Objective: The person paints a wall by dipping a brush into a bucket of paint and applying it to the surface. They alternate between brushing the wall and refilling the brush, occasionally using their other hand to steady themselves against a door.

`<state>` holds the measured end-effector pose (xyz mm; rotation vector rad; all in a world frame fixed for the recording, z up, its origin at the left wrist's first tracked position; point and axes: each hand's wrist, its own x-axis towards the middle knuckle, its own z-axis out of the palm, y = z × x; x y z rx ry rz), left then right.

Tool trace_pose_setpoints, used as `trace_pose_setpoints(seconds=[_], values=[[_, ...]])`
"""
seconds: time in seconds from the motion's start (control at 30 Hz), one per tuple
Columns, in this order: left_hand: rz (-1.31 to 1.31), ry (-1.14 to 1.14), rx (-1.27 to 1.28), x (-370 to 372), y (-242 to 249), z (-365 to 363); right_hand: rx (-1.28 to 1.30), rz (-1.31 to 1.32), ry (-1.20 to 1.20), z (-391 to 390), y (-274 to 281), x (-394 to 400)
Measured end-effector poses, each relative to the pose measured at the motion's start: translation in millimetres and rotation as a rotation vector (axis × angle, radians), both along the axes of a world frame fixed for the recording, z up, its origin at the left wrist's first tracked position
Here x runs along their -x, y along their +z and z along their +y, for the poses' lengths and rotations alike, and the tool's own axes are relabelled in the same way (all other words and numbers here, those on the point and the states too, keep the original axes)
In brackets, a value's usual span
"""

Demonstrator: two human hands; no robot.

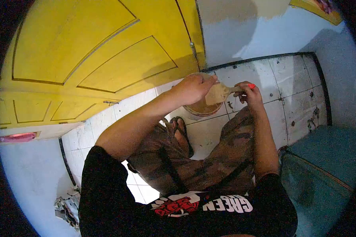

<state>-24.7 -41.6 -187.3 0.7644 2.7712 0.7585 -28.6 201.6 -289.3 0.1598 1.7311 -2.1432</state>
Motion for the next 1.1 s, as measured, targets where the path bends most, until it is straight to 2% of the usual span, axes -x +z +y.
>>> trace_pose_setpoints(seconds=[0.07,0.1,0.17,0.3,0.4,0.47,0.6,0.67,0.7,0.77,0.8,0.87,0.9,0.97,1.03,1.1], values=[[-0.259,0.137,-0.153,3,-1,4,-0.024,0.037,0.041,2,-4,0],[-0.259,0.136,-0.152,2,-2,3,-0.013,0.011,0.02,1,1,-1],[-0.011,-0.029,-0.047,1,-4,2,-0.003,-0.013,0.002,1,1,0],[0.013,-0.053,-0.073,6,-12,-1,-0.014,-0.018,-0.004,5,-8,2],[0.171,-0.147,-0.191,6,-18,-3,-0.011,-0.043,-0.001,3,-2,0],[0.092,-0.117,-0.05,6,-26,-4,0.003,-0.071,-0.019,2,-1,0],[0.014,-0.063,-0.087,4,-6,2,0.03,-0.08,-0.041,0,5,-2],[-0.074,0.081,-0.123,-1,8,5,0.066,-0.114,-0.065,1,7,0],[-0.069,0.082,-0.124,0,10,6,0.022,-0.097,-0.044,1,2,1],[-0.322,0.155,0.013,3,13,5,-0.017,-0.074,-0.028,4,-3,2],[-0.314,0.152,0.013,3,14,5,0.017,-0.054,-0.012,5,-2,3],[-0.091,0.098,-0.201,-3,14,4,0.052,-0.027,0.004,7,0,3],[-0.085,0.096,-0.199,-1,14,4,0.075,-0.024,-0.012,7,2,2],[-0.304,0.179,-0.233,3,12,3,0.097,-0.017,-0.03,6,1,3],[-0.308,0.173,-0.248,4,5,0,-0.01,0.06,0.05,4,-2,4],[-0.31,0.163,-0.262,1,8,0,0.014,0.063,0.026,4,5,1]])
